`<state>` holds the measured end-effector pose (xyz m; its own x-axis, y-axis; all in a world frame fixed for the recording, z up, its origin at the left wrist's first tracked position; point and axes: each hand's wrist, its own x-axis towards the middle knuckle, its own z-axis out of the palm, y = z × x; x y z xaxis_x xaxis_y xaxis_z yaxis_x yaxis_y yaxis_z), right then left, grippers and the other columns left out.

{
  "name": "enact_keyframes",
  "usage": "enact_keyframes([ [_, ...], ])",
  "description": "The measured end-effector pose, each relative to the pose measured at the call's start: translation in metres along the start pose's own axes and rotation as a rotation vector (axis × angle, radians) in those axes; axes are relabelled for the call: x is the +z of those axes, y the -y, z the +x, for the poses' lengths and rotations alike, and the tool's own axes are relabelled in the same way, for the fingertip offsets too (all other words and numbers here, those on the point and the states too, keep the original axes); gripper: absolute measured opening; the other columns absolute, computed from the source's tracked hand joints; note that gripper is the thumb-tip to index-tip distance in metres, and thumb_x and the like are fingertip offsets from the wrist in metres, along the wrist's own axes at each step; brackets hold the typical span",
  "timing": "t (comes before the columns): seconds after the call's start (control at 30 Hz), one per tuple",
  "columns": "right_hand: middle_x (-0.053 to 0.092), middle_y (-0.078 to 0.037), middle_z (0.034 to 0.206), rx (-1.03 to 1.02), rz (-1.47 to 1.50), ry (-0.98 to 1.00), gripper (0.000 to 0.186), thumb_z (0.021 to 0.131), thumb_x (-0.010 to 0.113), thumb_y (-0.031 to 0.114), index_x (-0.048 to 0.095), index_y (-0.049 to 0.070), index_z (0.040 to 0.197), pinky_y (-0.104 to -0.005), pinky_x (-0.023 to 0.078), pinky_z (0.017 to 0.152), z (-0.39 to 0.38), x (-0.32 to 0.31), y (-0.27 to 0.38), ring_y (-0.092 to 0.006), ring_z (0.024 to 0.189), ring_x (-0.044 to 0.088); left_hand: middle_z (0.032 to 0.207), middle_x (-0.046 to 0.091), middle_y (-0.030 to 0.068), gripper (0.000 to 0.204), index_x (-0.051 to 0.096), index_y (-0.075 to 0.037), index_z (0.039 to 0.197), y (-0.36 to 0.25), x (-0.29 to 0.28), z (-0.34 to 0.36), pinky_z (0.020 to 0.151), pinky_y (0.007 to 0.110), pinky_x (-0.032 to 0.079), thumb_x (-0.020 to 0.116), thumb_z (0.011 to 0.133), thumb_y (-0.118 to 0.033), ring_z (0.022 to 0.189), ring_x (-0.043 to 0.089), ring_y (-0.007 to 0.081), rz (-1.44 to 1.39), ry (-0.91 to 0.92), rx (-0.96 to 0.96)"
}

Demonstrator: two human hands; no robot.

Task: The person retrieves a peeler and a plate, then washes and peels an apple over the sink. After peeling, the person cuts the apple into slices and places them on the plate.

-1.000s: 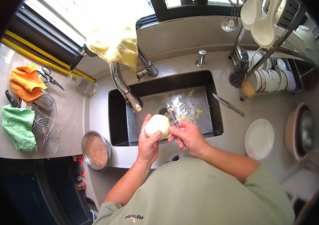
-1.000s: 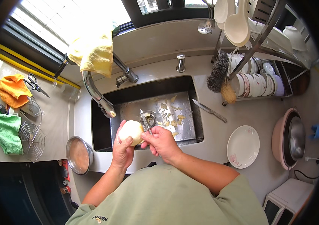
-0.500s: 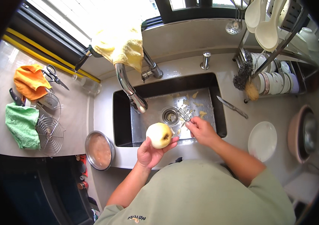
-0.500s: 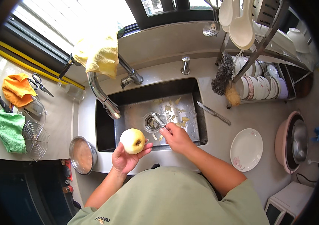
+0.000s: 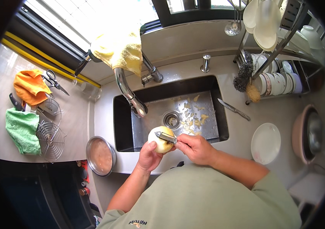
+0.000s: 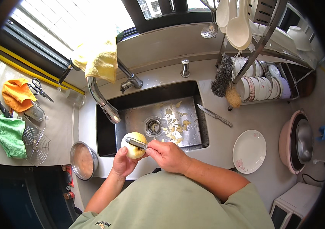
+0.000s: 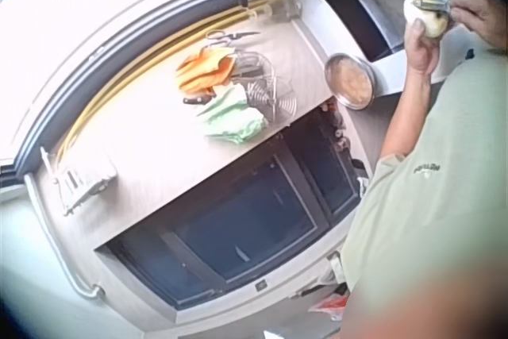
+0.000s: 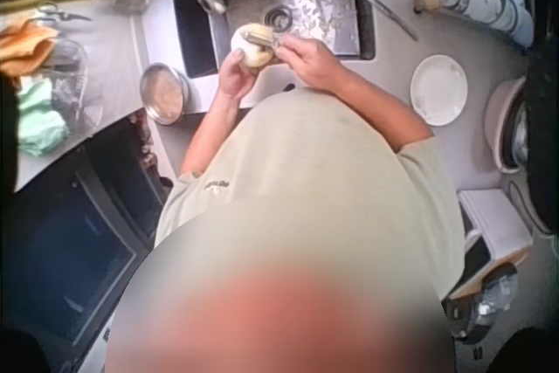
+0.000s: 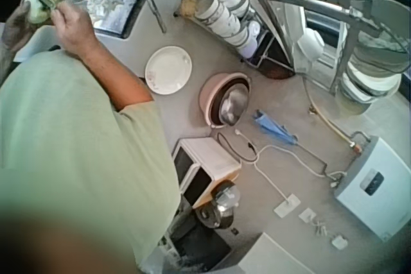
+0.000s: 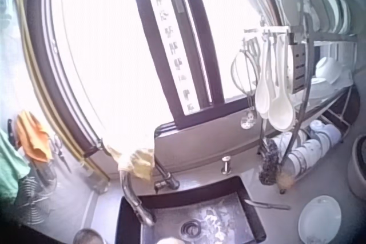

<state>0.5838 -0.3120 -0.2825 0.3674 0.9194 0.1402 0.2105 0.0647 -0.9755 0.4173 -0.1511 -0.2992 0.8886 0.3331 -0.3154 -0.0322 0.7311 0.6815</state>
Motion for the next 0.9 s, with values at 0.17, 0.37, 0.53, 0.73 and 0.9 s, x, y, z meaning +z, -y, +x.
enact_keyframes([
  [0.17,0.066,-0.015,0.085,-0.075,-0.057,-0.005,0.009,0.104,0.063,0.011,0.067,0.003,0.105,-0.039,0.052,0.065,-0.002,0.001,-0.002,-0.0309,0.071,0.065,0.132,0.067,0.0162,0.073,0.053,0.002,0.142,0.0,0.0,-0.004,0.106,0.046,0.055,0.074,0.091,-0.046,0.12,0.068,0.0292,0.064,-0.038,0.021],
  [0.37,0.066,-0.017,0.082,-0.059,-0.073,-0.168,0.011,0.104,0.063,0.013,0.066,0.003,0.105,-0.0432,0.053,0.065,-0.007,0.018,-0.005,-0.0374,0.073,0.067,0.125,0.07,0.0161,0.077,0.058,0.002,0.137,0.001,0.011,-0.006,0.099,0.047,0.057,0.081,0.082,-0.047,0.113,0.071,0.0299,0.171,-0.12,0.183],
  [0.53,0.061,-0.008,0.068,0.527,0.132,-0.191,0.021,0.106,0.061,0.022,0.065,0.002,0.098,-0.0349,0.049,0.059,-0.028,0.029,-0.088,-0.0184,0.062,0.06,0.124,0.067,0.0206,0.091,0.051,0.0,0.143,-0.006,0.031,-0.003,0.096,0.047,0.057,0.089,0.073,-0.046,0.107,0.07,0.0337,0.134,-0.01,0.222],
  [0.73,0.063,-0.006,0.074,0.37,0.208,-0.157,0.016,0.107,0.059,0.018,0.064,0.003,0.103,-0.0336,0.049,0.063,-0.014,-0.005,-0.031,-0.0166,0.068,0.063,0.135,0.061,0.0175,0.094,0.04,0.002,0.151,-0.015,0.002,0.0,0.103,0.05,0.055,0.087,0.077,-0.033,0.121,0.065,0.032,0.174,0.018,0.168],
  [0.9,0.068,-0.016,0.09,-0.144,-0.162,-0.001,0.013,0.1,0.069,0.014,0.066,0.004,0.107,-0.0426,0.054,0.068,-0.004,-0.011,0.012,-0.0364,0.078,0.068,0.134,0.063,0.0157,0.085,0.047,0.003,0.146,-0.007,-0.003,-0.001,0.109,0.042,0.05,0.083,0.08,-0.035,0.122,0.065,0.0275,0.178,-0.03,0.132],
])
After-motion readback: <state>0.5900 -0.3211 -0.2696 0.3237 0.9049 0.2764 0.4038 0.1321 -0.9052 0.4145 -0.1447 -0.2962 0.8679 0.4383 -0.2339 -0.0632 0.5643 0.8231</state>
